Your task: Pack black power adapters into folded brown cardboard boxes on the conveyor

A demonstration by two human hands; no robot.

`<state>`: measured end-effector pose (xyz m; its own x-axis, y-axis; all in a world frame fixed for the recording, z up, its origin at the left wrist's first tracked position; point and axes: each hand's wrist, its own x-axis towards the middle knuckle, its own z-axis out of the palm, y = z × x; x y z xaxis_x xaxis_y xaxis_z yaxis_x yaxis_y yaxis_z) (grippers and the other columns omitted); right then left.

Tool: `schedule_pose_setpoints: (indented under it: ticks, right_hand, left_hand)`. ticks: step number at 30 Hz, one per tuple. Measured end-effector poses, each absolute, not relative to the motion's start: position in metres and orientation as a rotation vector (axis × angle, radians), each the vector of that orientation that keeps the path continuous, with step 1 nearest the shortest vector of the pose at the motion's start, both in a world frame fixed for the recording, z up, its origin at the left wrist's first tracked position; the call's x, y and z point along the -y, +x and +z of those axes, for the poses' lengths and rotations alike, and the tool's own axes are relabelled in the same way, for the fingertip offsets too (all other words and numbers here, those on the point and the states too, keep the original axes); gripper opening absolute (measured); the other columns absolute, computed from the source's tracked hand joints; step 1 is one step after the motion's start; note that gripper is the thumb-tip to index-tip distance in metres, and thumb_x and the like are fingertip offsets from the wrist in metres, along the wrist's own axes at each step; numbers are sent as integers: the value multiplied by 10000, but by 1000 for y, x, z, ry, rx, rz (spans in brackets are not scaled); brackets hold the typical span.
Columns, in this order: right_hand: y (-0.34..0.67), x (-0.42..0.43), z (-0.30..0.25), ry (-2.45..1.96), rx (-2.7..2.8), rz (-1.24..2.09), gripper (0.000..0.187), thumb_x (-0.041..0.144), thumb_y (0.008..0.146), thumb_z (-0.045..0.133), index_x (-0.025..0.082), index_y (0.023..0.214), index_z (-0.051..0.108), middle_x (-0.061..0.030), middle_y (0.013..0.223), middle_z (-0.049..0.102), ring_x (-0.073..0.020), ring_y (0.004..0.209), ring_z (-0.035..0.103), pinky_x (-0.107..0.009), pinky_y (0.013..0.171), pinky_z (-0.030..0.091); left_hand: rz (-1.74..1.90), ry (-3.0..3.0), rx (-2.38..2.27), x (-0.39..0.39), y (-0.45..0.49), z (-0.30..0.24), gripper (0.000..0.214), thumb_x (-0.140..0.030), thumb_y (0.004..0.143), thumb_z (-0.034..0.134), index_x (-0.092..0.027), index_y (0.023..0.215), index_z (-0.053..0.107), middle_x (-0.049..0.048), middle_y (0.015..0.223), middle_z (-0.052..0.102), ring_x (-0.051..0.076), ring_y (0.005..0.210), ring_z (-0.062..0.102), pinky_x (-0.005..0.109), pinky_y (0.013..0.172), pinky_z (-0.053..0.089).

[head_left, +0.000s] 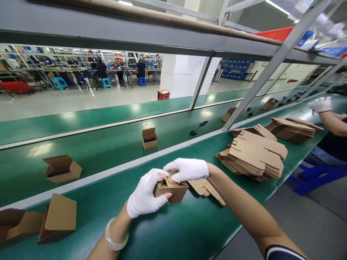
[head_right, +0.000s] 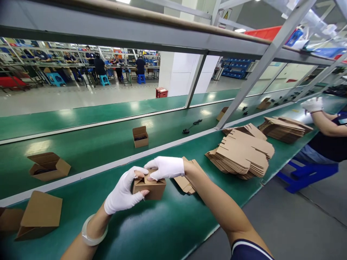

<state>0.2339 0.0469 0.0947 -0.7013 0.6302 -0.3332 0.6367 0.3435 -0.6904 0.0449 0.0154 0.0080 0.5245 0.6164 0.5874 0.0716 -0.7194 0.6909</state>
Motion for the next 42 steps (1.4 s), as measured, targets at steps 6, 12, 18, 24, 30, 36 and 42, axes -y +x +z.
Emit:
schedule_pose_setpoints:
  ticks: [6,12,18,24,30,36,42]
  right_hand:
    - [231,-38,84,1612,-2645,-1084,107,224,709,561,191,807,585,-9,756,613,-160,676,542,-257,599,391]
    - [243,-24,53,2213,-2543,-2205,350,519,807,489,171,803,529,-68,821,612,-187,773,602,-359,754,466]
    - [219,-8,23,1809,-2313,-3067,425,582,726,596,234,966,554,-62,1027,619,-200,904,590,-365,825,464]
    - [225,-25,30,2127,-2800,-966,221,263,826,440,192,861,647,-84,995,645,-239,932,582,-374,816,436]
    - [200,-34,4,1516,-2543,-404,314,192,773,476,189,1010,683,-123,1045,658,-294,883,633,-402,755,453]
    - [189,-45,-16,1498,-2485,-430,181,246,655,608,204,787,725,-126,746,697,-313,705,648,-395,598,460]
    - [196,-21,-18,1430,-2670,-333,61,268,623,647,235,657,686,-95,668,693,-277,591,621,-369,517,414]
  left_hand:
    - [1154,2156,-663,-16,48,11,285,-234,761,615,-216,998,458,71,1061,566,186,927,580,331,795,485]
    - [1814,1963,-1150,-20,45,8,434,-356,772,625,-219,1151,461,124,1249,480,265,1142,507,426,924,444]
    - [1650,2176,-1031,-21,52,-2,599,-377,815,577,-230,1344,337,148,1305,462,275,1185,493,452,959,438]
    - [1704,2048,-1152,-34,33,-1,575,-416,833,542,-206,1340,370,142,1305,476,274,1168,510,456,972,436]
    - [1745,1970,-1230,-47,12,1,472,-332,844,532,-195,1285,438,116,1273,508,242,1147,521,432,976,436]
    - [1222,2067,-1474,-100,25,-20,386,-348,851,496,-179,1199,488,92,1215,557,214,1130,532,380,985,431]
    - [744,2161,-1500,-183,100,-52,467,-439,759,596,-168,1138,560,116,1204,571,291,1173,482,415,992,400]
